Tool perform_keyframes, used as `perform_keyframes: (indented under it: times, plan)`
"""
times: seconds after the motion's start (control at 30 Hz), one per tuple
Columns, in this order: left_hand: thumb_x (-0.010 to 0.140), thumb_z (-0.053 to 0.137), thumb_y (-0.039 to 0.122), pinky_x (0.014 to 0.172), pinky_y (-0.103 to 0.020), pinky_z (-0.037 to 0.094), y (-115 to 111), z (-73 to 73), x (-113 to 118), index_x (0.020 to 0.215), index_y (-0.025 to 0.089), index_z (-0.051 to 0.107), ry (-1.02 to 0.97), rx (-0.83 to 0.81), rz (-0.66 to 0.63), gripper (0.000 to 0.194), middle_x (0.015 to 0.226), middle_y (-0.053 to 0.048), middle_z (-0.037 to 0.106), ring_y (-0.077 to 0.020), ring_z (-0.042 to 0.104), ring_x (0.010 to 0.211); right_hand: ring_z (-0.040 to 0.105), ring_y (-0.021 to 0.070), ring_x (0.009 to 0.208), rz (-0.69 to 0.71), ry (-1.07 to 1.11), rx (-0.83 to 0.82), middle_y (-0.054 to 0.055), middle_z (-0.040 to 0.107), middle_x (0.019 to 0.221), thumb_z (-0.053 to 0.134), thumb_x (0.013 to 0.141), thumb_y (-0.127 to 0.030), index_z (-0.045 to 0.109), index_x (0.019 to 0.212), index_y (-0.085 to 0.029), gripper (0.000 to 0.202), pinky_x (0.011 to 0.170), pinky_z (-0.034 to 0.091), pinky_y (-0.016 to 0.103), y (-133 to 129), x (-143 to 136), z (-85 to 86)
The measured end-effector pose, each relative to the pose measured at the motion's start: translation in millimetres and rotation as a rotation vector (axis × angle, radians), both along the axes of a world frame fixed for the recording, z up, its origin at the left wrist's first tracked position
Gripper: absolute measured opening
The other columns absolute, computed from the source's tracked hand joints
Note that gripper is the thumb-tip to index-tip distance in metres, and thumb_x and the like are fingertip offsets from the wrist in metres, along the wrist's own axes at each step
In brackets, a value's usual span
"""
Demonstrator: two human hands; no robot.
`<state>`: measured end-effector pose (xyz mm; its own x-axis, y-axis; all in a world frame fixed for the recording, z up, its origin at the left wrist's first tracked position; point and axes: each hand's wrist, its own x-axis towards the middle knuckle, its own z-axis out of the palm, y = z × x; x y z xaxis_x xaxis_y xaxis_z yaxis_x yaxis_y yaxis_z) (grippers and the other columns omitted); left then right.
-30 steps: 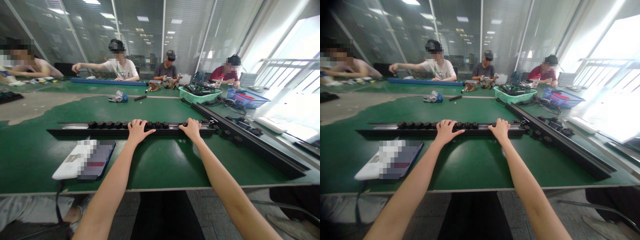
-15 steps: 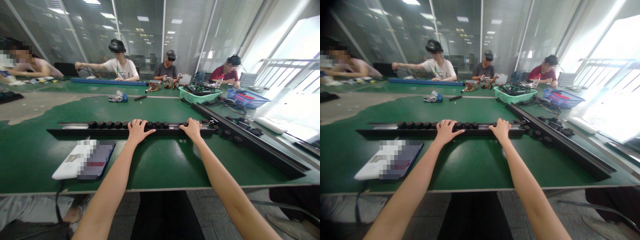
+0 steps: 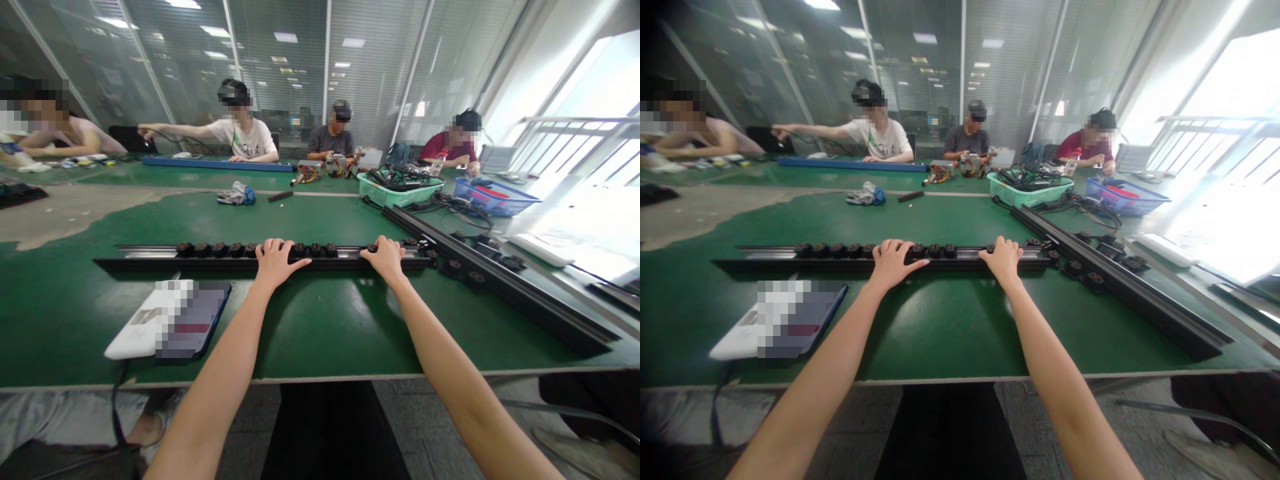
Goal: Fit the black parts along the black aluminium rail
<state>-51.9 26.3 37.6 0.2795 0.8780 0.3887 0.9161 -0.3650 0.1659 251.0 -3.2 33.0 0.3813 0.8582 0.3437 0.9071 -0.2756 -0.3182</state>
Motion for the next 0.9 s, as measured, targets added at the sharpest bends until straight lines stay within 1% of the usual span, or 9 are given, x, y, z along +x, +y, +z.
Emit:
perform_keyframes:
  times: [0.33, 0.5, 0.63, 0.9]
  plan:
    - [0.089, 0.05, 0.076, 0.11, -0.053, 0.028, 0.5, -1.5, -0.6, 0.132, 0.025, 0.063, 0.0, 0.021, -0.007, 0.068, 0.134, -0.016, 0.058, -0.0364, 0.04, 0.13, 0.053, 0.0348, 0.106, -0.012, 0.006, -0.036, 0.017, 0.067, 0.108, 0.06, 0.08, -0.049, 0.062, 0.105, -0.018, 0.04, 0.092, 0.034, 0.044, 0.7, 5.1, 1.3]
    - [0.089, 0.05, 0.077, 0.11, -0.053, 0.028, 1.4, -2.5, -1.1, 0.132, 0.026, 0.062, 0.012, 0.016, -0.003, 0.068, 0.135, -0.015, 0.058, -0.0363, 0.04, 0.13, 0.053, 0.0344, 0.106, -0.022, -0.012, -0.051, 0.017, 0.066, 0.109, 0.061, 0.081, -0.048, 0.064, 0.104, -0.019, 0.038, 0.091, 0.034, 0.044, -1.3, 4.8, 4.3]
    - [0.088, 0.051, 0.077, 0.109, -0.053, 0.029, 1.9, -3.0, -1.2, 0.131, 0.023, 0.063, 0.01, 0.026, -0.006, 0.07, 0.134, -0.016, 0.058, -0.0362, 0.04, 0.129, 0.053, 0.0345, 0.107, -0.029, -0.022, -0.068, 0.018, 0.066, 0.11, 0.061, 0.082, -0.049, 0.065, 0.105, -0.018, 0.038, 0.092, 0.034, 0.044, -3.0, 3.8, 7.3]
    - [0.089, 0.05, 0.077, 0.111, -0.052, 0.027, 1.3, -2.0, -0.5, 0.131, 0.025, 0.063, 0.018, 0.019, 0.008, 0.068, 0.135, -0.015, 0.058, -0.0353, 0.039, 0.131, 0.051, 0.0346, 0.109, -0.031, -0.019, -0.104, 0.019, 0.065, 0.114, 0.058, 0.084, -0.05, 0.064, 0.11, -0.017, 0.042, 0.094, 0.033, 0.044, -4.8, 2.8, 10.0]
